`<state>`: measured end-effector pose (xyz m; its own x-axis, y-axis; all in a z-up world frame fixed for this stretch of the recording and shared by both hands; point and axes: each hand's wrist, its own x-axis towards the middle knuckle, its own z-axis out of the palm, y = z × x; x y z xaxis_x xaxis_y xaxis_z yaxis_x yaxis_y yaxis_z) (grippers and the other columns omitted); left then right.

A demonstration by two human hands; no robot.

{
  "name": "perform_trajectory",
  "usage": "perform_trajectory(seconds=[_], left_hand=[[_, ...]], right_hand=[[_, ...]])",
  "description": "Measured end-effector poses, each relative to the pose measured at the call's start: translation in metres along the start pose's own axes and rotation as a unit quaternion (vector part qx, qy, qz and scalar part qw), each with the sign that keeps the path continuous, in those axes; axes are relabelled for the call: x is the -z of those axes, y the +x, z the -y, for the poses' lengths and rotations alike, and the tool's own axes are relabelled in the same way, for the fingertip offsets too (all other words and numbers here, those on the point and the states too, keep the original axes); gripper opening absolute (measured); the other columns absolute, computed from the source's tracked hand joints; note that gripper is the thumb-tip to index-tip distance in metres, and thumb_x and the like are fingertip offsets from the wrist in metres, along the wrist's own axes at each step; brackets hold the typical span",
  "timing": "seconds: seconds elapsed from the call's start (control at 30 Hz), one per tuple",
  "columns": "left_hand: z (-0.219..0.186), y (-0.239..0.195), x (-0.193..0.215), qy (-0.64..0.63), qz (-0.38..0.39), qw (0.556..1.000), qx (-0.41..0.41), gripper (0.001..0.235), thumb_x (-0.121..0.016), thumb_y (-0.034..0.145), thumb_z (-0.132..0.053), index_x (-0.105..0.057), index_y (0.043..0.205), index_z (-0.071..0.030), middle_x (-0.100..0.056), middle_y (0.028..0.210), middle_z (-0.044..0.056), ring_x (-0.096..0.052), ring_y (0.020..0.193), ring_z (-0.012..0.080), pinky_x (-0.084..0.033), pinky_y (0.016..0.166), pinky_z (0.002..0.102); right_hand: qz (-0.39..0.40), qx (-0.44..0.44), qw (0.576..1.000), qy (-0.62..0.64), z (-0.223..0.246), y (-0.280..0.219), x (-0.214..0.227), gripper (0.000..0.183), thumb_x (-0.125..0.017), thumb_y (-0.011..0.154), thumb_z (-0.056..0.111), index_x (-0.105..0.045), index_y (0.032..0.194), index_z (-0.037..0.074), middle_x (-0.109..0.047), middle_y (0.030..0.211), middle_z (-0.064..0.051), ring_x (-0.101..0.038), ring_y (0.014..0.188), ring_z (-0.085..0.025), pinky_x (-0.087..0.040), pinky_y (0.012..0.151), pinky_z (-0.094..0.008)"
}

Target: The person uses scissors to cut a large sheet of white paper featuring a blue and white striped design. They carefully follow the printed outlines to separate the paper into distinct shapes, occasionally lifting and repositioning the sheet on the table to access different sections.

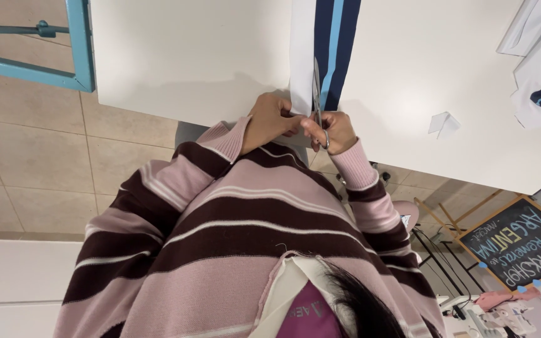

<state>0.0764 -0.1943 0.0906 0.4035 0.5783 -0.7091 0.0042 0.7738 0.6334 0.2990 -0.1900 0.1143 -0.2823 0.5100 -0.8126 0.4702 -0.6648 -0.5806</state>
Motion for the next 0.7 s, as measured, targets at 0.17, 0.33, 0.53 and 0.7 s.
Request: perform_trajectory(seconds=[0.17, 0.33, 0.53, 0.7], left_hand=[[0.006, 0.004, 0.000, -0.013, 0.013, 1.000, -0.023, 0.028, -0.075, 0.088, -0.023, -0.075, 0.079, 0.003, -0.076, 0.070, 0.012, -0.074, 0.061, 0.0130, -0.061, 0.058, 0.024], [0.002, 0.002, 0.000, -0.009, 0.014, 1.000, -0.016, 0.029, -0.076, 0.088, -0.023, -0.075, 0.077, 0.004, -0.076, 0.069, 0.012, -0.074, 0.061, 0.0132, -0.060, 0.057, 0.023], [-0.006, -0.002, 0.004, -0.006, 0.032, 0.999, -0.028, 0.024, -0.073, 0.088, -0.020, -0.079, 0.084, 0.002, -0.075, 0.069, 0.011, -0.071, 0.060, 0.0122, -0.058, 0.056, 0.024], [-0.007, -0.002, 0.003, 0.006, 0.032, 0.999, -0.011, 0.027, -0.074, 0.089, -0.021, -0.077, 0.083, 0.005, -0.075, 0.069, 0.011, -0.073, 0.060, 0.0116, -0.059, 0.057, 0.024]], right_hand=[[0.004, -0.020, 1.000, -0.004, 0.004, 0.008, 0.005, 0.040, -0.074, 0.093, 0.038, -0.070, 0.077, 0.001, -0.063, 0.060, -0.003, -0.060, 0.044, -0.011, -0.050, 0.041, -0.026], [-0.008, -0.016, 0.999, -0.028, 0.000, 0.007, 0.005, 0.043, -0.075, 0.094, 0.037, -0.067, 0.073, 0.000, -0.064, 0.062, -0.005, -0.060, 0.043, -0.011, -0.047, 0.039, -0.025], [-0.002, -0.020, 1.000, -0.006, 0.005, 0.012, 0.009, 0.043, -0.075, 0.093, 0.039, -0.068, 0.075, 0.000, -0.064, 0.063, -0.003, -0.059, 0.043, -0.011, -0.047, 0.039, -0.025], [0.010, -0.006, 1.000, -0.021, 0.009, 0.018, 0.011, 0.046, -0.072, 0.096, 0.043, -0.069, 0.078, 0.001, -0.060, 0.058, -0.003, -0.059, 0.045, -0.011, -0.048, 0.043, -0.026]])
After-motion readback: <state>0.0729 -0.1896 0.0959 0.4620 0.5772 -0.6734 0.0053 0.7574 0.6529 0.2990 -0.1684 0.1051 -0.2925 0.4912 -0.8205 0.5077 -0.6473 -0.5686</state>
